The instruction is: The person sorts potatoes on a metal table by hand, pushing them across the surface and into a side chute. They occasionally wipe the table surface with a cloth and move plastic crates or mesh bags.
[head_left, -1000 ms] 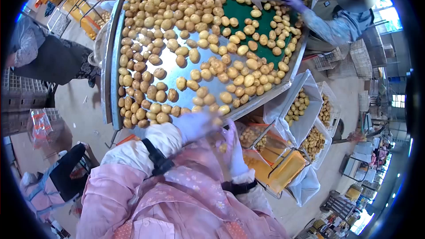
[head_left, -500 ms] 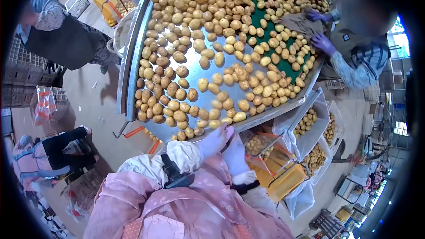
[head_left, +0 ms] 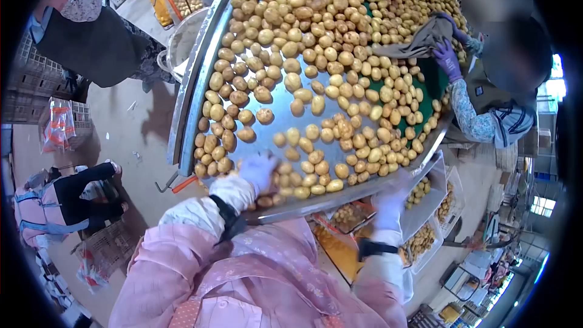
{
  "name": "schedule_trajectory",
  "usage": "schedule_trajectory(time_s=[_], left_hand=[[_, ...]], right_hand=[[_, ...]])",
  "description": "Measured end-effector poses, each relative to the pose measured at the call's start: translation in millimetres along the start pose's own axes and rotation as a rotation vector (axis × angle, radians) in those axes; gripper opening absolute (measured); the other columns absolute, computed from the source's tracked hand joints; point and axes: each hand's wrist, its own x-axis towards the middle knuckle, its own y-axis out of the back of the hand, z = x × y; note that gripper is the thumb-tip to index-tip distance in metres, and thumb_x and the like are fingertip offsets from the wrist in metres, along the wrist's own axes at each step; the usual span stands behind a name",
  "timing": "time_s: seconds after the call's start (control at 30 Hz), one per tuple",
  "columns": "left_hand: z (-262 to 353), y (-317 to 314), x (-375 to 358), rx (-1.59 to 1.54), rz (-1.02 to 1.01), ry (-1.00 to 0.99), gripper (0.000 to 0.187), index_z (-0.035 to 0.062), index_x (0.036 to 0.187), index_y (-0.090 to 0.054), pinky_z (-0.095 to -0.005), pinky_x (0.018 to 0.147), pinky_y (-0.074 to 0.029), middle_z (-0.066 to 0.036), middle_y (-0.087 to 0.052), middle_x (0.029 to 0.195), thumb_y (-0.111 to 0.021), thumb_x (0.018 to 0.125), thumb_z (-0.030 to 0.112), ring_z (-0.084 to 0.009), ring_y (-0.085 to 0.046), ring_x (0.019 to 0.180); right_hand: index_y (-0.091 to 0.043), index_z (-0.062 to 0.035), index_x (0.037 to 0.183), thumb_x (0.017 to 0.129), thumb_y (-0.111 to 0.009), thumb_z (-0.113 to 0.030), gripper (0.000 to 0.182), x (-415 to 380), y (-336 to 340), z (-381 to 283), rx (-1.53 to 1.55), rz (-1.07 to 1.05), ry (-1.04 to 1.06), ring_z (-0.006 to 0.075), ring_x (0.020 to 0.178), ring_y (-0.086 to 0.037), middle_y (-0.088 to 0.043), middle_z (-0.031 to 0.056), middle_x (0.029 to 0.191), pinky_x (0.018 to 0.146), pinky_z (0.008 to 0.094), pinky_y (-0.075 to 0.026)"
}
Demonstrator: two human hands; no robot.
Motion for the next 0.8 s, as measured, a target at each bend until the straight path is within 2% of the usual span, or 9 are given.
schedule_trajectory(time_s=[0.1,0.17,0.27,0.37,0.47,0.5,0.6,0.7,0.8], left_hand=[[6.6,-19.8,-23.7,-0.108,-0.084,-0.058,0.029,0.0160,0.117,-0.067,-0.0496,0.082,-0.057,-0.013,-0.065,0.116,-0.068,0.089,0.023,-0.0377,-0.069,0.095],[-1.1,5.1,-34.3,-0.257,-0.115,0.019,0.026,0.0153,0.115,-0.067,-0.0500,0.078,-0.057,-0.014,-0.067,0.108,-0.067,0.092,0.028,-0.0373,-0.070,0.091],[-31.1,55.0,-43.4,-0.352,-0.180,0.089,0.026,0.0146,0.111,-0.069,-0.0499,0.073,-0.057,-0.015,-0.067,0.094,-0.065,0.097,0.036,-0.0372,-0.071,0.086],[-71.0,96.1,-20.8,-0.390,-0.124,0.239,0.024,0.0156,0.109,-0.071,-0.0488,0.078,-0.057,-0.016,-0.071,0.097,-0.060,0.102,0.035,-0.0374,-0.071,0.086],[-129.8,122.3,58.4,-0.289,0.428,0.280,0.019,0.0114,0.116,-0.071,-0.0461,0.077,-0.057,-0.017,-0.070,0.099,-0.067,0.099,0.018,-0.0395,-0.069,0.089],[-136.1,143.7,94.3,-0.283,0.575,0.259,0.023,0.0105,0.121,-0.070,-0.0459,0.084,-0.056,-0.017,-0.070,0.109,-0.064,0.100,0.017,-0.0398,-0.068,0.099],[-171.1,151.9,175.3,-0.094,0.525,0.377,0.041,0.0149,0.136,-0.066,-0.0456,0.107,-0.049,-0.016,-0.066,0.132,-0.066,0.096,0.023,-0.0392,-0.060,0.124],[-147.0,145.2,206.9,0.138,0.413,0.418,0.049,0.0189,0.136,-0.067,-0.0478,0.101,-0.052,-0.017,-0.062,0.135,-0.072,0.088,0.025,-0.0411,-0.061,0.116],[-120.9,127.0,168.2,-0.007,0.298,0.410,0.058,0.0226,0.142,-0.063,-0.0481,0.100,-0.053,-0.017,-0.059,0.138,-0.072,0.084,0.016,-0.0400,-0.059,0.119]], right_hand=[[-0.042,-0.0105,0.159,0.101,-0.060,-0.037,0.066,-49.7,-151.4,-103.3,-0.328,-0.160,0.333,0.0357,0.151,-0.037,-0.040,0.0156,0.165,0.125,0.0545,-0.026],[-0.046,-0.0158,0.157,0.098,-0.066,-0.043,0.069,-78.8,-165.4,-178.0,-0.620,-0.412,0.326,0.0357,0.154,-0.034,-0.039,0.0135,0.166,0.125,0.0606,-0.023],[-0.050,-0.0233,0.154,0.092,-0.070,-0.046,0.068,-34.9,-155.2,-163.8,-0.327,-0.951,0.943,0.0337,0.155,-0.034,-0.044,0.0082,0.163,0.125,0.0658,-0.019],[-0.064,-0.0242,0.140,0.094,-0.068,-0.044,0.051,63.8,-166.5,-135.2,-0.350,-0.817,1.108,0.0354,0.153,-0.037,-0.052,0.0101,0.155,0.125,0.0621,-0.024],[-0.062,-0.0065,0.135,0.095,-0.069,-0.029,0.047,194.6,-214.9,-215.9,-0.289,-0.359,1.045,0.0397,0.144,-0.045,-0.055,0.0170,0.148,0.120,0.0626,-0.031],[-0.065,-0.0074,0.131,0.094,-0.071,-0.027,0.042,235.4,-239.6,-254.4,-0.133,-0.274,0.967,0.0436,0.134,-0.052,-0.058,0.0223,0.143,0.116,0.0587,-0.038],[-0.071,-0.0120,0.126,0.091,-0.072,-0.038,0.043,294.2,-332.2,-326.3,-0.031,-0.113,0.848,0.0374,0.112,-0.064,-0.061,0.0228,0.134,0.095,0.0533,-0.051],[-0.071,-0.0175,0.128,0.089,-0.072,-0.046,0.048,254.6,-346.5,-374.0,-0.296,-0.199,0.632,0.0369,0.110,-0.065,-0.061,0.0220,0.134,0.094,0.0522,-0.051],[-0.069,-0.0232,0.136,0.088,-0.072,-0.049,0.055,233.8,-323.0,-320.0,-0.199,-0.321,0.867,0.0434,0.123,-0.059,-0.059,0.0236,0.140,0.100,0.0535,-0.050]])
